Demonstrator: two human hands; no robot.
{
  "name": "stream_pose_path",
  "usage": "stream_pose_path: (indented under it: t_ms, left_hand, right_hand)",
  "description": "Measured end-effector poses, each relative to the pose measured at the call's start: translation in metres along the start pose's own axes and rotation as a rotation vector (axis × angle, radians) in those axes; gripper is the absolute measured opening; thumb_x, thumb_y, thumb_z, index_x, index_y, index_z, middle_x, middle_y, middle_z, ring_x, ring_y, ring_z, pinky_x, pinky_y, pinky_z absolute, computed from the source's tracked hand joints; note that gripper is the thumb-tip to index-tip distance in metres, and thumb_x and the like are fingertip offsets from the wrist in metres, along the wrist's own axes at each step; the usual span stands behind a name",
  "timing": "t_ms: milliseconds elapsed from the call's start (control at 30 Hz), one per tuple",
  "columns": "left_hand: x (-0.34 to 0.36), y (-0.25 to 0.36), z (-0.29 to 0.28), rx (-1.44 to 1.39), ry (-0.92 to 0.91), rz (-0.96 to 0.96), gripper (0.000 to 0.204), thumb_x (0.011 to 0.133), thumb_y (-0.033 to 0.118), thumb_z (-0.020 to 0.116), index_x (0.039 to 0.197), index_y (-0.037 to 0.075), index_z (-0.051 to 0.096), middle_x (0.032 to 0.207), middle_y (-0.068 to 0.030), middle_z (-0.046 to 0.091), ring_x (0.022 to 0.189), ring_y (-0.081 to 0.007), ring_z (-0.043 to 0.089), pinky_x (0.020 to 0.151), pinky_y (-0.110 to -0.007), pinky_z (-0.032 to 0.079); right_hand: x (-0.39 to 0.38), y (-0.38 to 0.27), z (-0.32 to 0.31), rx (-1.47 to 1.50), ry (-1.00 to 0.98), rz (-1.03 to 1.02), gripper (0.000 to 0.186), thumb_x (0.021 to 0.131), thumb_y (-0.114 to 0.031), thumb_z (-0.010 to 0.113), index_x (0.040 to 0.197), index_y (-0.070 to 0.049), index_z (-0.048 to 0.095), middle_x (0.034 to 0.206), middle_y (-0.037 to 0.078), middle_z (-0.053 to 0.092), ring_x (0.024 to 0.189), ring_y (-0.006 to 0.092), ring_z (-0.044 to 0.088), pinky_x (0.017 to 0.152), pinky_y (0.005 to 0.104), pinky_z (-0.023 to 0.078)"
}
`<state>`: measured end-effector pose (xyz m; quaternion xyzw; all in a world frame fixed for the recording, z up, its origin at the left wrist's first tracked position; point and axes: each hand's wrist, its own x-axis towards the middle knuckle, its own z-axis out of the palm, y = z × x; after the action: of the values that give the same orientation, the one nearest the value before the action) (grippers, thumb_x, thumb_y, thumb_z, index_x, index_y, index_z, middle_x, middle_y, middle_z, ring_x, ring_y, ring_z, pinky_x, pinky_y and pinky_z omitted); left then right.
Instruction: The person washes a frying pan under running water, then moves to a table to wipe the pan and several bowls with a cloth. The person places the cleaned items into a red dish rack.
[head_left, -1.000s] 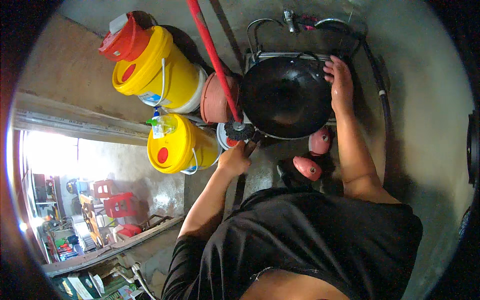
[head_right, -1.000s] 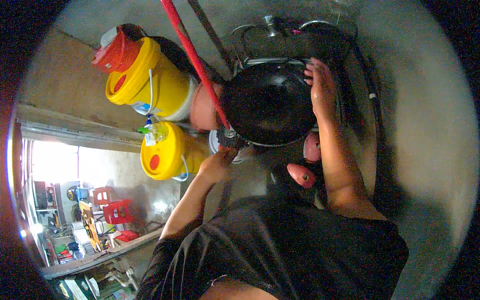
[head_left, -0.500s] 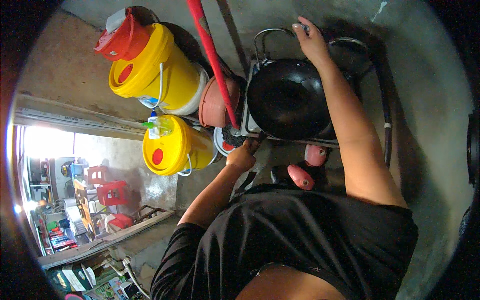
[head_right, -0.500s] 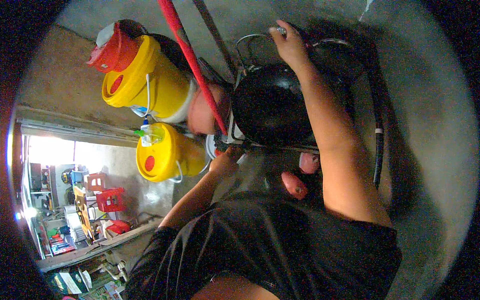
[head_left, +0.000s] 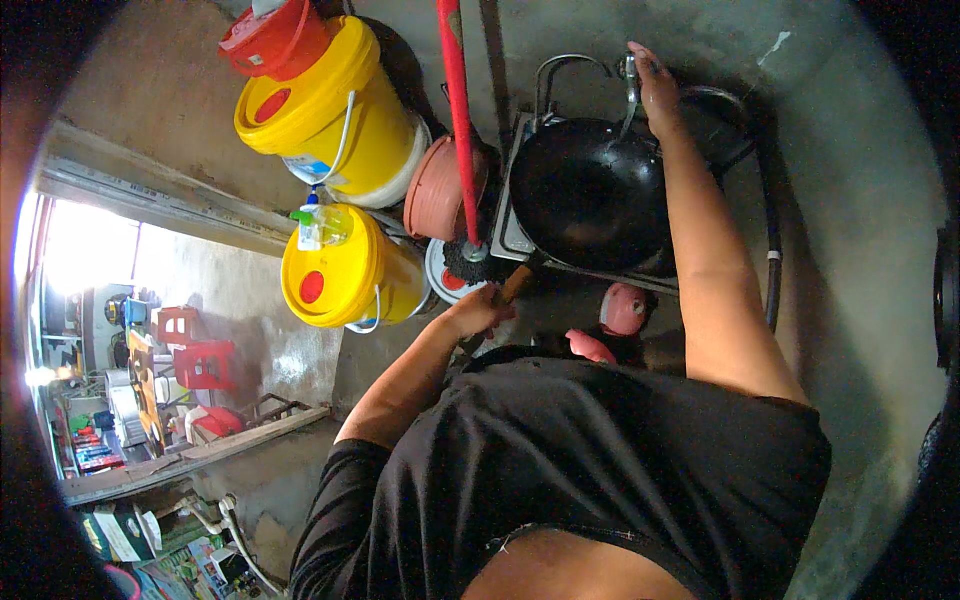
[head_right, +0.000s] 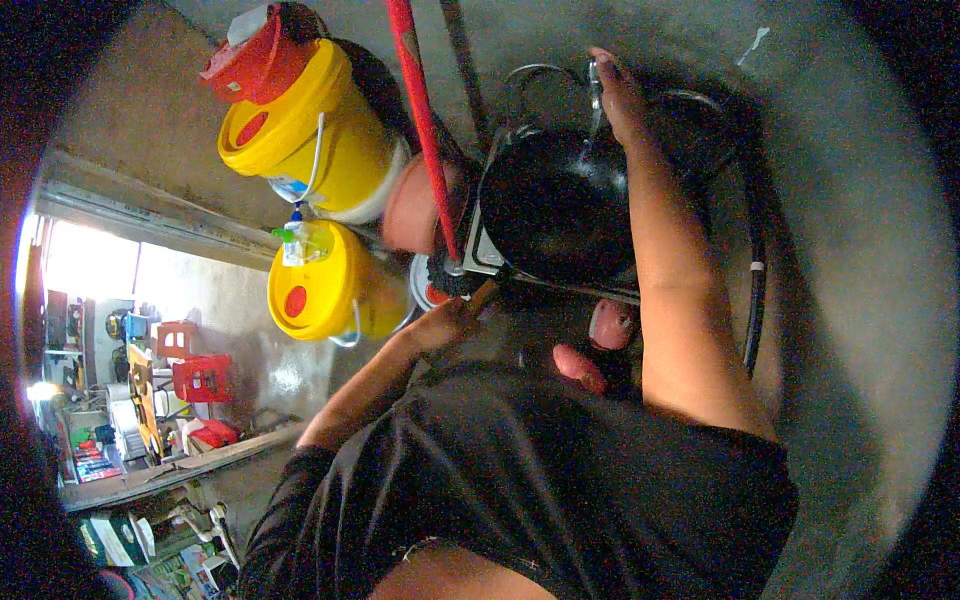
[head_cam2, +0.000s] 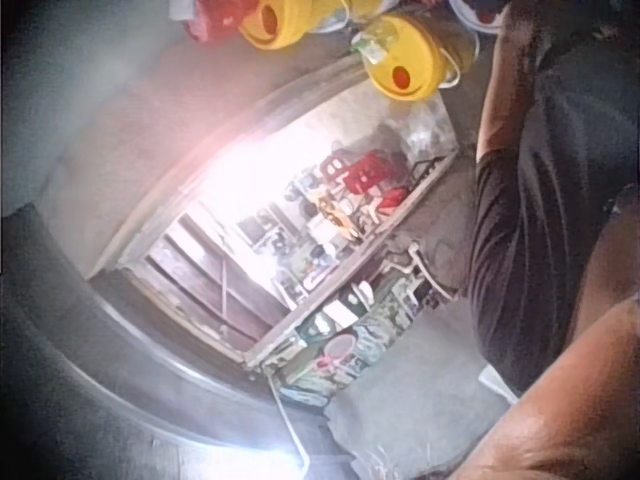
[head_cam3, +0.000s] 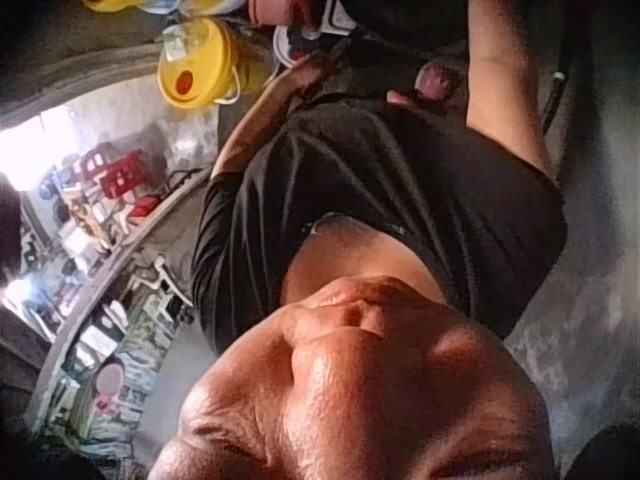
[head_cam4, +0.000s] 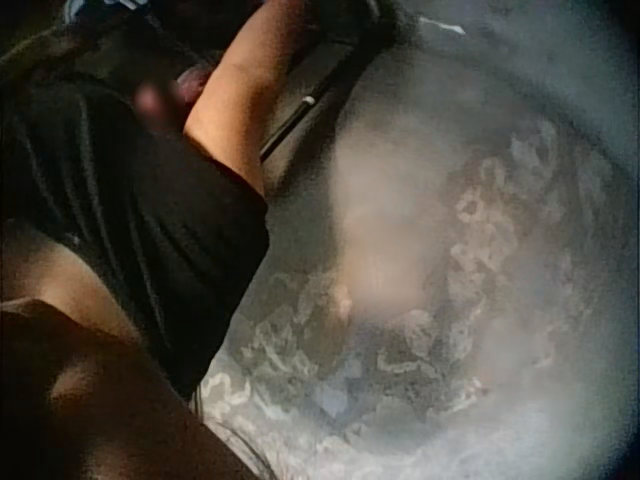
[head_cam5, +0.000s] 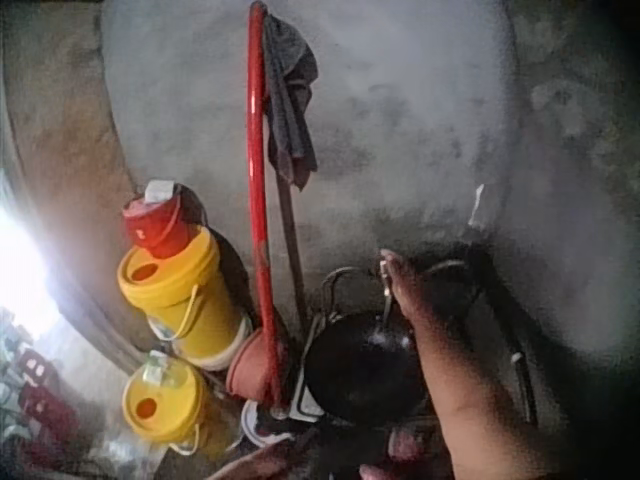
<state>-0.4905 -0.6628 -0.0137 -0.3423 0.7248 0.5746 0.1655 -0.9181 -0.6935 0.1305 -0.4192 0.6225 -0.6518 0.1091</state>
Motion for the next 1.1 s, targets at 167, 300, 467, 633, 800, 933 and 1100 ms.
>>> stream_pose_path:
  t_ms: [167,300,467,633,800,933,1100]
  left_hand:
    - [0.001,-0.006,0.009,0.2,0.035,0.061,0.041,0.084,0.029,0.063,0.107,-0.002,0.049,0.081,-0.0144,0.058,0.063,-0.0239,0.058,0.056,-0.036,0.046]
    - [0.005,-0.02,0.014,0.207,0.021,0.019,0.03,0.092,0.025,0.046,0.103,-0.001,0.059,0.095,-0.0217,0.06,0.095,-0.0355,0.055,0.083,-0.041,0.043]
    - [0.013,-0.033,0.017,0.232,0.06,0.206,0.043,0.083,0.029,0.063,0.105,-0.005,0.05,0.076,-0.0157,0.062,0.06,-0.0246,0.061,0.053,-0.036,0.047]
    - [0.002,-0.017,0.016,0.24,0.068,0.176,0.042,0.081,0.025,0.062,0.103,-0.008,0.05,0.075,-0.0171,0.063,0.055,-0.0248,0.063,0.049,-0.036,0.049]
    - [-0.021,0.015,0.013,0.263,0.09,0.04,0.037,0.082,0.021,0.055,0.102,-0.01,0.052,0.078,-0.0184,0.063,0.062,-0.0298,0.065,0.054,-0.037,0.051]
    - [-0.025,0.023,0.012,0.475,0.042,0.107,0.03,0.081,0.017,0.055,0.096,-0.008,0.06,0.084,-0.0187,0.062,0.08,-0.0303,0.063,0.063,-0.036,0.052]
    - [-0.023,0.018,0.012,0.674,0.04,0.218,0.025,0.08,0.014,0.056,0.09,-0.005,0.067,0.092,-0.0167,0.061,0.089,-0.0268,0.058,0.068,-0.032,0.052]
  right_hand:
    - [-0.001,0.006,0.001,0.003,0.007,-0.042,0.05,0.099,-0.043,0.036,0.127,-0.006,0.054,0.132,0.012,0.053,0.124,0.0278,0.046,0.105,0.0375,0.031]
    - [0.0,0.006,-0.001,0.006,-0.002,0.018,0.049,0.098,-0.043,0.036,0.127,-0.008,0.055,0.127,0.012,0.056,0.116,0.0272,0.052,0.098,0.0372,0.039]
    - [-0.005,0.002,-0.002,0.12,-0.012,0.086,0.048,0.096,-0.048,0.041,0.125,-0.015,0.058,0.107,0.005,0.058,0.086,0.0171,0.052,0.072,0.0317,0.045]
    - [-0.009,0.0,-0.001,0.221,-0.009,0.155,0.048,0.093,-0.052,0.047,0.122,-0.016,0.06,0.095,-0.001,0.057,0.077,0.0115,0.047,0.064,0.0286,0.041]
    - [-0.006,0.006,-0.002,0.261,-0.016,0.157,0.049,0.092,-0.053,0.049,0.122,-0.016,0.06,0.096,-0.001,0.057,0.08,0.0119,0.049,0.07,0.0282,0.041]
    - [-0.007,0.008,-0.003,0.268,-0.019,0.151,0.052,0.091,-0.054,0.049,0.128,-0.017,0.057,0.103,0.002,0.06,0.091,0.0154,0.054,0.081,0.0326,0.043]
    - [-0.016,0.0,0.003,0.301,0.032,0.191,0.055,0.091,-0.054,0.049,0.132,-0.017,0.053,0.103,0.002,0.061,0.094,0.0151,0.054,0.079,0.0315,0.042]
